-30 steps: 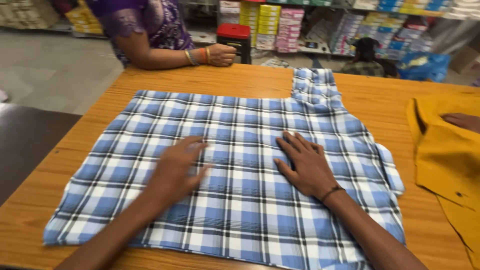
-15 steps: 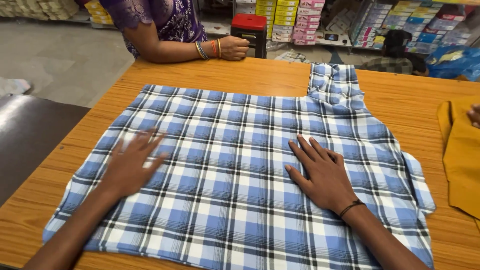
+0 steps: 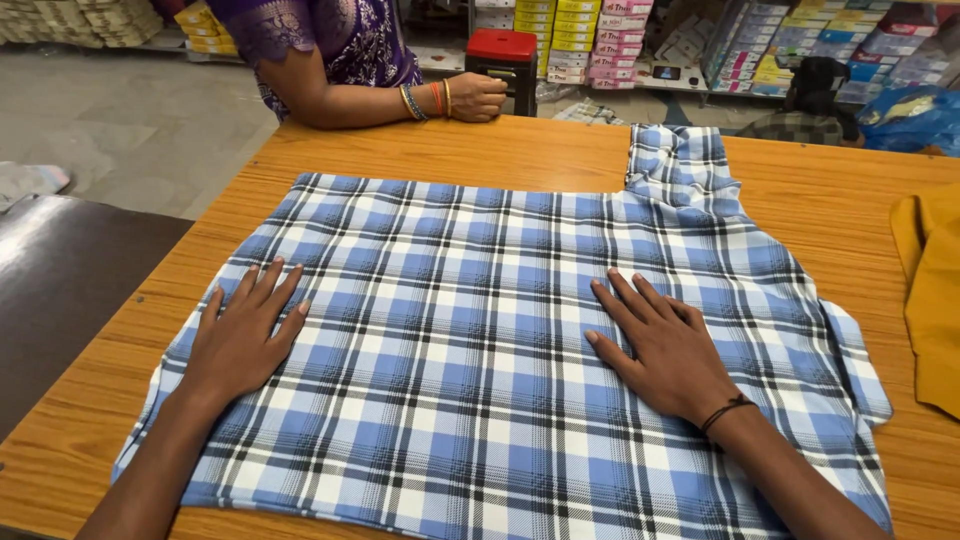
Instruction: Folding a blue and white plaid shirt on a wooden table.
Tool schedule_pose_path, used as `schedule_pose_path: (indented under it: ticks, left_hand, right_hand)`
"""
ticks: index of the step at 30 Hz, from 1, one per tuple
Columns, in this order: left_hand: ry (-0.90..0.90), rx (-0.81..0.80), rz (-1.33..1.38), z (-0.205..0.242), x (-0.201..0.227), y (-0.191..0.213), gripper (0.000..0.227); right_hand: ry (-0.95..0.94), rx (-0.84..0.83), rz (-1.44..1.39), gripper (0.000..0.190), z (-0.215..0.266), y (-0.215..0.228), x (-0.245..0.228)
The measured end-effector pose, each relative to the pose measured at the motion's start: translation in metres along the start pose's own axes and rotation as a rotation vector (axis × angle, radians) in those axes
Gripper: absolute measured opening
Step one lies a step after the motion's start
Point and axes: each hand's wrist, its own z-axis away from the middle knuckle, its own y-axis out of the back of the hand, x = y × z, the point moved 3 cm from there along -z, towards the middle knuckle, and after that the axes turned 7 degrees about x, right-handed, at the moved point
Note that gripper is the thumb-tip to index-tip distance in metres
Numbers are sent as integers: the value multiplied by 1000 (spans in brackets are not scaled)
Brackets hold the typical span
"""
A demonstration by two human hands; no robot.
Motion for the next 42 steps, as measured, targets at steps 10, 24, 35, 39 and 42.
schedule_pose_path:
  ticks: [10, 24, 35, 39, 42]
  left_hand:
    - [44, -31, 2, 0, -1, -1, 67]
    - [34, -16, 26, 1, 0, 0, 67]
    - [54, -33, 27, -1, -3, -3, 67]
    - [42, -19, 26, -1, -3, -3, 67]
    - [41, -17, 28, -1, -3, -3, 67]
  right_hand:
    - [-90, -115, 109, 86, -3, -10, 49]
    - [-325, -109, 161, 89, 2, -12, 111]
    - [-334, -67, 154, 90, 4, -23, 130]
    - [-308, -48, 168, 90, 4, -28, 135]
    - [-306, -50, 166, 90, 4, -28, 134]
